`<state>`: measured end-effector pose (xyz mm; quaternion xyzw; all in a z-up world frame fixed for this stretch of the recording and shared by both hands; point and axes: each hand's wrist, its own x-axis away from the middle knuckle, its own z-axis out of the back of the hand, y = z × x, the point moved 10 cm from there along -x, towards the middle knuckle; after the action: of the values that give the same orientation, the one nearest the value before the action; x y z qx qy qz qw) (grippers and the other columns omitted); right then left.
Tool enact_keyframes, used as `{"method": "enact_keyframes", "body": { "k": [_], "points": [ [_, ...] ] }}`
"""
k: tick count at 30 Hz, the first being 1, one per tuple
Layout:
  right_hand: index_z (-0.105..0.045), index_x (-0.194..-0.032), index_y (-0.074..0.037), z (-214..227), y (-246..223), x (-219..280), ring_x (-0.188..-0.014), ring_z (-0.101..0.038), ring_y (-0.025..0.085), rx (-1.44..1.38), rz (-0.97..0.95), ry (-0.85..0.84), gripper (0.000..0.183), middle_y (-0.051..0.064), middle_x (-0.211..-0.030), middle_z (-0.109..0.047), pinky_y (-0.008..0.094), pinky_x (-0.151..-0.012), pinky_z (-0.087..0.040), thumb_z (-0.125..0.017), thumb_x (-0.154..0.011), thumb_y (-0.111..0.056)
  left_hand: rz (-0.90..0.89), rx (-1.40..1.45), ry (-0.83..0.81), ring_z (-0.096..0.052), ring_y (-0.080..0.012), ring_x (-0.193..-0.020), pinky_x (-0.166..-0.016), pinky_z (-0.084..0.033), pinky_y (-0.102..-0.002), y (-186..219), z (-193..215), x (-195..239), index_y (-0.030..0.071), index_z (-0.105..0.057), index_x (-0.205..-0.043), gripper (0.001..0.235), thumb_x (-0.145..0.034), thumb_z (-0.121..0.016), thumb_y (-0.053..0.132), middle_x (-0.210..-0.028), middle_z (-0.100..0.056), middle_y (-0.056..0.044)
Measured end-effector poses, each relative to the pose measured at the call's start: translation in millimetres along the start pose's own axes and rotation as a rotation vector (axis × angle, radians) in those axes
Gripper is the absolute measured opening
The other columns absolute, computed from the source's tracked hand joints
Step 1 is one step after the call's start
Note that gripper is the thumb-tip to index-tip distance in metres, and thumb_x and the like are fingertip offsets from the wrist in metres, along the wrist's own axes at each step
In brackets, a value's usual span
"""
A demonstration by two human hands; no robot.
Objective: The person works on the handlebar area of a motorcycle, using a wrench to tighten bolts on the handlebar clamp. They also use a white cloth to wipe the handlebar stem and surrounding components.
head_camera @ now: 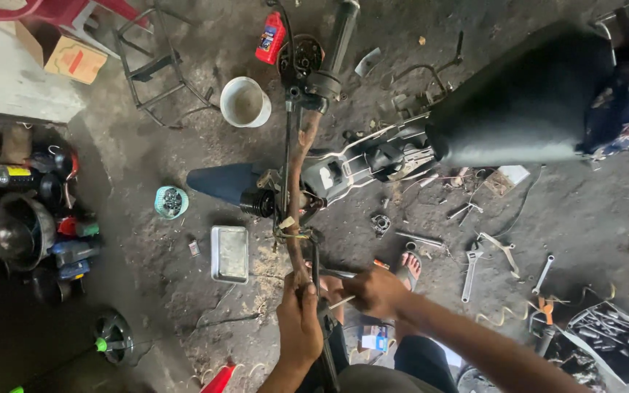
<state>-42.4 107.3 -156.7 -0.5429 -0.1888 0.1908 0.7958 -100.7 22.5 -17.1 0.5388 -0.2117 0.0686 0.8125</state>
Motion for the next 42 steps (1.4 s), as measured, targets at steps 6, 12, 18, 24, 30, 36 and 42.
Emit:
{"method": "enact_keyframes", "body": {
  "k": [6,12,18,24,30,36,42],
  "points": [
    [-0.062,-0.086,-0.006,21,-17,16,-0.070,-0.065,0.041,0.020,-0.102,0.362,0.017,0.017,-0.074,-0.065,0.051,-0.059,-0.050,-0.075,-0.082,-0.017,0.104,0.065,-0.050,-0.073,-0.0182,-0.066,-0.057,-0.060,-0.036,-3,-2,-1,-0.001,-0.055,-0.112,0.030,-0.088,-0.070,0.010,-0.090,-0.077,-0.013],
    [-0.060,-0.094,-0.005,19,-16,15,-0.076,-0.067,0.041,-0.035,-0.076,0.426,0.024,0.016,-0.081,-0.066,0.050,-0.061,-0.052,-0.077,-0.078,-0.014,0.319,0.025,-0.207,-0.070,-0.0160,-0.081,-0.074,-0.053,-0.032,-26,0,-10,0.002,-0.062,-0.115,0.043,-0.076,-0.080,0.005,-0.098,-0.078,-0.009],
    [-0.059,-0.097,-0.004,33,-26,21,-0.079,-0.067,0.040,-0.046,-0.021,0.499,0.028,0.016,-0.090,-0.063,0.047,-0.063,-0.053,-0.078,-0.078,-0.013,0.376,0.014,-0.152,-0.076,-0.0190,-0.079,-0.075,-0.059,-0.032,-38,1,-11,0.001,-0.062,-0.107,0.044,-0.066,-0.079,-0.002,-0.088,-0.077,-0.011],
    [-0.061,-0.100,-0.005,53,-17,39,-0.082,-0.067,0.039,-0.034,-0.008,0.550,0.032,0.015,-0.095,-0.062,0.045,-0.067,-0.054,-0.080,-0.076,-0.016,0.384,-0.022,-0.149,-0.074,-0.0193,-0.076,-0.071,-0.057,-0.033,-40,1,-13,-0.003,-0.066,-0.103,0.039,-0.066,-0.077,-0.003,-0.085,-0.076,-0.011],
    [-0.063,-0.087,-0.009,20,40,65,-0.075,-0.064,0.036,0.176,0.019,0.550,0.034,0.013,-0.081,-0.062,0.047,-0.070,-0.052,-0.084,-0.067,-0.027,0.374,0.036,-0.137,-0.068,-0.0191,-0.065,-0.061,-0.055,-0.033,-40,3,-14,-0.001,-0.066,-0.100,0.036,-0.065,-0.075,-0.004,-0.076,-0.070,-0.009],
    [-0.067,-0.081,-0.011,-21,94,65,-0.072,-0.065,0.035,0.194,-0.141,0.511,0.015,0.012,-0.075,-0.064,0.047,-0.063,-0.052,-0.076,-0.073,-0.020,0.430,0.036,-0.113,-0.066,-0.0156,-0.058,-0.052,-0.049,-0.031,-54,2,-11,-0.003,-0.071,-0.098,0.023,-0.079,-0.072,0.010,-0.073,-0.071,-0.006],
    [-0.068,-0.078,-0.012,-2,84,60,-0.062,-0.065,0.032,0.177,-0.072,0.574,0.010,0.010,-0.066,-0.063,0.045,-0.055,-0.051,-0.071,-0.069,-0.012,0.270,0.144,-0.061,-0.067,-0.0175,-0.059,-0.056,-0.054,-0.032,-35,0,-15,-0.003,-0.062,-0.096,0.020,-0.095,-0.062,0.018,-0.071,-0.069,-0.009]
  ]
}}
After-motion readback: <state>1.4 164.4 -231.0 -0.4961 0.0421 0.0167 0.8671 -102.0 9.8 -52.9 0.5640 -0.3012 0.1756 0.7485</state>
